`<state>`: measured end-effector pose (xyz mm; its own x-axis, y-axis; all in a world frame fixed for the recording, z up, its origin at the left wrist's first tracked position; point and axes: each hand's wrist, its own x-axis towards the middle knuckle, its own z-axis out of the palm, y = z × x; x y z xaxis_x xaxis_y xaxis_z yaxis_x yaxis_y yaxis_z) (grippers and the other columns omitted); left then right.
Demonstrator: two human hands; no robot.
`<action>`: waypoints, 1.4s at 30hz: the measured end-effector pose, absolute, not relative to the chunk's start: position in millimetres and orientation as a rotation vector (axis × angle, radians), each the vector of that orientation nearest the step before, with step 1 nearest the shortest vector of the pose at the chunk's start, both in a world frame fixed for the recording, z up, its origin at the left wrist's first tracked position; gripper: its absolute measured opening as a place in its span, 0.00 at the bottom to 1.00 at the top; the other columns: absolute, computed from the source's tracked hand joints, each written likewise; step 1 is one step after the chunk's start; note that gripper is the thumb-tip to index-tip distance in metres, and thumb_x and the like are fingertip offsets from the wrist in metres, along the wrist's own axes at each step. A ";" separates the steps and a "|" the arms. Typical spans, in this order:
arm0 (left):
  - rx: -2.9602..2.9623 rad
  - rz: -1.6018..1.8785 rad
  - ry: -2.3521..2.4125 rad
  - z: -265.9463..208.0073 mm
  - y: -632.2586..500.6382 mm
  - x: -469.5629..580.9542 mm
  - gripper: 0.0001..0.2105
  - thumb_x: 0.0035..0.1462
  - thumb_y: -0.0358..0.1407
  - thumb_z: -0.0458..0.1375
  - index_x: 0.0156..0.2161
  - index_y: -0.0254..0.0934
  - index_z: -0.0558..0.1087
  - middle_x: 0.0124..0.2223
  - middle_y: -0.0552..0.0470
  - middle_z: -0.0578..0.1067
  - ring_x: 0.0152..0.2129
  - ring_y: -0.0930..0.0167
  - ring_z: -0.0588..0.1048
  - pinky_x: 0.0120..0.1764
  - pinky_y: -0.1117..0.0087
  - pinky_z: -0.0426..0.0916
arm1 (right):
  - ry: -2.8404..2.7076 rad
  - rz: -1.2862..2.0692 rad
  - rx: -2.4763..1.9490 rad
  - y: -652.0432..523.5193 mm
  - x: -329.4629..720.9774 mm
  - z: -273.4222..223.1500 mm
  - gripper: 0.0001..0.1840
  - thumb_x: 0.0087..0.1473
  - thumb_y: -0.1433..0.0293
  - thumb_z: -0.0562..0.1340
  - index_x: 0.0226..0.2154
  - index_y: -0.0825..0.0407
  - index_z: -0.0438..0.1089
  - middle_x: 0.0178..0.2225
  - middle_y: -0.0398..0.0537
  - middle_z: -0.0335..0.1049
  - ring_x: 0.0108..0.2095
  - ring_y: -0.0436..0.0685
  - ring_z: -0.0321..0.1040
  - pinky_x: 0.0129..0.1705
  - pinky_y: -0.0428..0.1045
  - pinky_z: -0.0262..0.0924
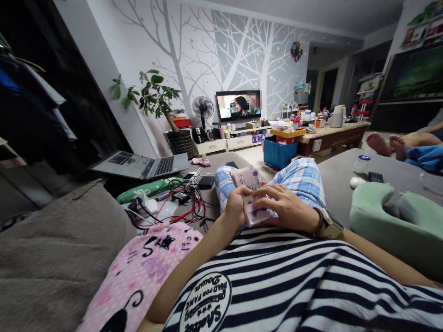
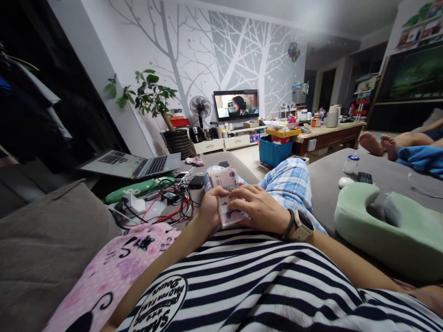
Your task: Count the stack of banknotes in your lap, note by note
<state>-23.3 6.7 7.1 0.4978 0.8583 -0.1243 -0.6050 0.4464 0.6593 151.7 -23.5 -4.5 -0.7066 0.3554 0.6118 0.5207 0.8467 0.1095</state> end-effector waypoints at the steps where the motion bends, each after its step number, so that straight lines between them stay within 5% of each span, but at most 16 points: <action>1: 0.587 0.951 0.489 7.2 6.5 -23.0 0.29 0.36 0.27 0.52 0.49 0.28 0.76 0.32 0.43 0.80 0.28 0.61 0.79 0.33 0.62 0.76 | -2.432 -0.365 -0.637 -23.4 151.8 -4.3 0.19 0.56 0.65 0.70 0.50 0.49 0.71 0.56 0.56 0.71 0.58 0.67 0.65 0.57 0.62 0.62; 9: 0.552 0.985 0.523 9.2 3.4 -18.8 0.26 0.36 0.26 0.52 0.45 0.26 0.77 0.27 0.45 0.78 0.23 0.63 0.77 0.30 0.63 0.75 | -2.460 -0.325 -0.643 -23.7 152.1 -0.5 0.26 0.51 0.60 0.74 0.49 0.51 0.71 0.58 0.59 0.69 0.58 0.69 0.66 0.57 0.64 0.63; 42: 0.607 1.054 0.567 7.2 3.0 -17.6 0.13 0.38 0.26 0.53 0.32 0.30 0.75 0.23 0.49 0.73 0.20 0.67 0.73 0.30 0.66 0.74 | -2.378 -0.387 -0.663 -21.2 149.5 -4.6 0.23 0.53 0.60 0.72 0.48 0.51 0.71 0.55 0.60 0.71 0.55 0.68 0.68 0.54 0.64 0.64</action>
<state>-17.6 3.0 7.2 0.3847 0.9128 -0.1370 -0.6173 0.3648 0.6970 149.5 -21.2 -4.6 -0.6736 0.3621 0.6444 0.5476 0.8300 0.1060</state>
